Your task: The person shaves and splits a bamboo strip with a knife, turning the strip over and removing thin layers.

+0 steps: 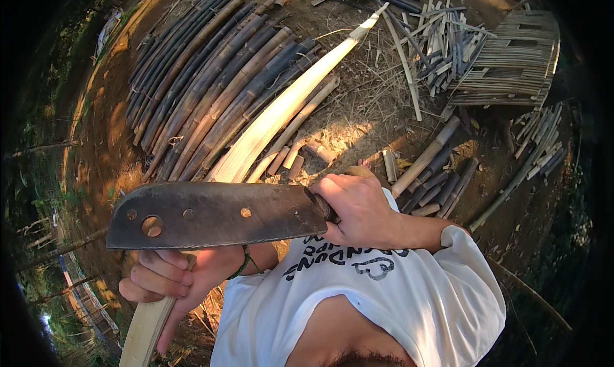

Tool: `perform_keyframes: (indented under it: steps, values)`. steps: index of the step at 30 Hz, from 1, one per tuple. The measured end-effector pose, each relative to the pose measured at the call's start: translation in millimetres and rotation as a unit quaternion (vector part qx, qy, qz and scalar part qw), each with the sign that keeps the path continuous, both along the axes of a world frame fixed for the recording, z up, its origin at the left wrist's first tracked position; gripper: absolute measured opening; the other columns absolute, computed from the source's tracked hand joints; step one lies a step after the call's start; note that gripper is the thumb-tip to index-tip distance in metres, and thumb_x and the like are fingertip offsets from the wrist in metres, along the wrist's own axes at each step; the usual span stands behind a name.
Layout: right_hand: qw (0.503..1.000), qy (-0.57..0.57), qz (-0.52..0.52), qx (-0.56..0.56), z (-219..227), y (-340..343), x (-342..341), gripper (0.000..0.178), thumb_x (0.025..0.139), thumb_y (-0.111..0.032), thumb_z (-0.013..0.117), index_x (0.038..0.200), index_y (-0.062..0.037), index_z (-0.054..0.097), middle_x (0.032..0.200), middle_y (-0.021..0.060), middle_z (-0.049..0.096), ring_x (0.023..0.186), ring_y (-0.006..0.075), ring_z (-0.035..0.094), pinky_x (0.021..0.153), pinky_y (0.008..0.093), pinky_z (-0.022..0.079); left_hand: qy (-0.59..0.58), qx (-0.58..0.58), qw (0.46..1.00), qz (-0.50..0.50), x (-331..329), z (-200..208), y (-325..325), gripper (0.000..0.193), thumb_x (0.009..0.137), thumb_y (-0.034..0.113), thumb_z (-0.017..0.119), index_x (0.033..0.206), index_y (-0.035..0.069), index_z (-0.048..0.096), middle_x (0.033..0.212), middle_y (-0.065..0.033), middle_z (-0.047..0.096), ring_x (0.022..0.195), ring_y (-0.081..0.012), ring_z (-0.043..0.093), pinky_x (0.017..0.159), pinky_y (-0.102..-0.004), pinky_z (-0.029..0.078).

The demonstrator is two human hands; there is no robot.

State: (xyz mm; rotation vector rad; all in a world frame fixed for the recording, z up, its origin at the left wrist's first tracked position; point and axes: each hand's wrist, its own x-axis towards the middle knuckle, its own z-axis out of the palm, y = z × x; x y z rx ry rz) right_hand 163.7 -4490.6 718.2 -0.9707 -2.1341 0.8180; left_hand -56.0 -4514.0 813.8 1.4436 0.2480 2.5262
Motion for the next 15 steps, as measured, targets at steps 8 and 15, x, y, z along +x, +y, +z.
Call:
perform_keyframes:
  steps: [8, 15]
  values:
    - [0.986, -0.04, -0.128, -0.103, -17.6, -16.8, -18.4, 0.033, 0.079, -0.032, 0.073, 0.085, -0.0048, 0.055, 0.071, 0.0144, 0.06, 0.064, 0.0351, 0.064, 0.058, 0.0468, 0.05, -0.036, -0.027, 0.999, 0.013, -5.1, -2.3, 5.4, 0.078, 0.073, 0.094, 0.038, 0.066, 0.017, 0.03, 0.049, 0.0053, 0.028, 0.044, -0.0066, 0.022, 0.045, -0.0217, 0.019]
    - [0.954, -0.105, -0.267, -0.083, -99.6, 36.7, -9.2, 0.031, 0.085, -0.033, 0.066, 0.087, -0.0033, 0.056, 0.069, 0.0188, 0.065, 0.068, 0.0412, 0.065, 0.064, 0.0534, 0.051, -0.008, -0.031, 0.999, 0.037, -10.2, -7.3, 0.7, 0.076, 0.08, 0.091, 0.033, 0.073, 0.015, 0.033, 0.051, 0.0042, 0.033, 0.043, -0.007, 0.026, 0.044, -0.0239, 0.021]
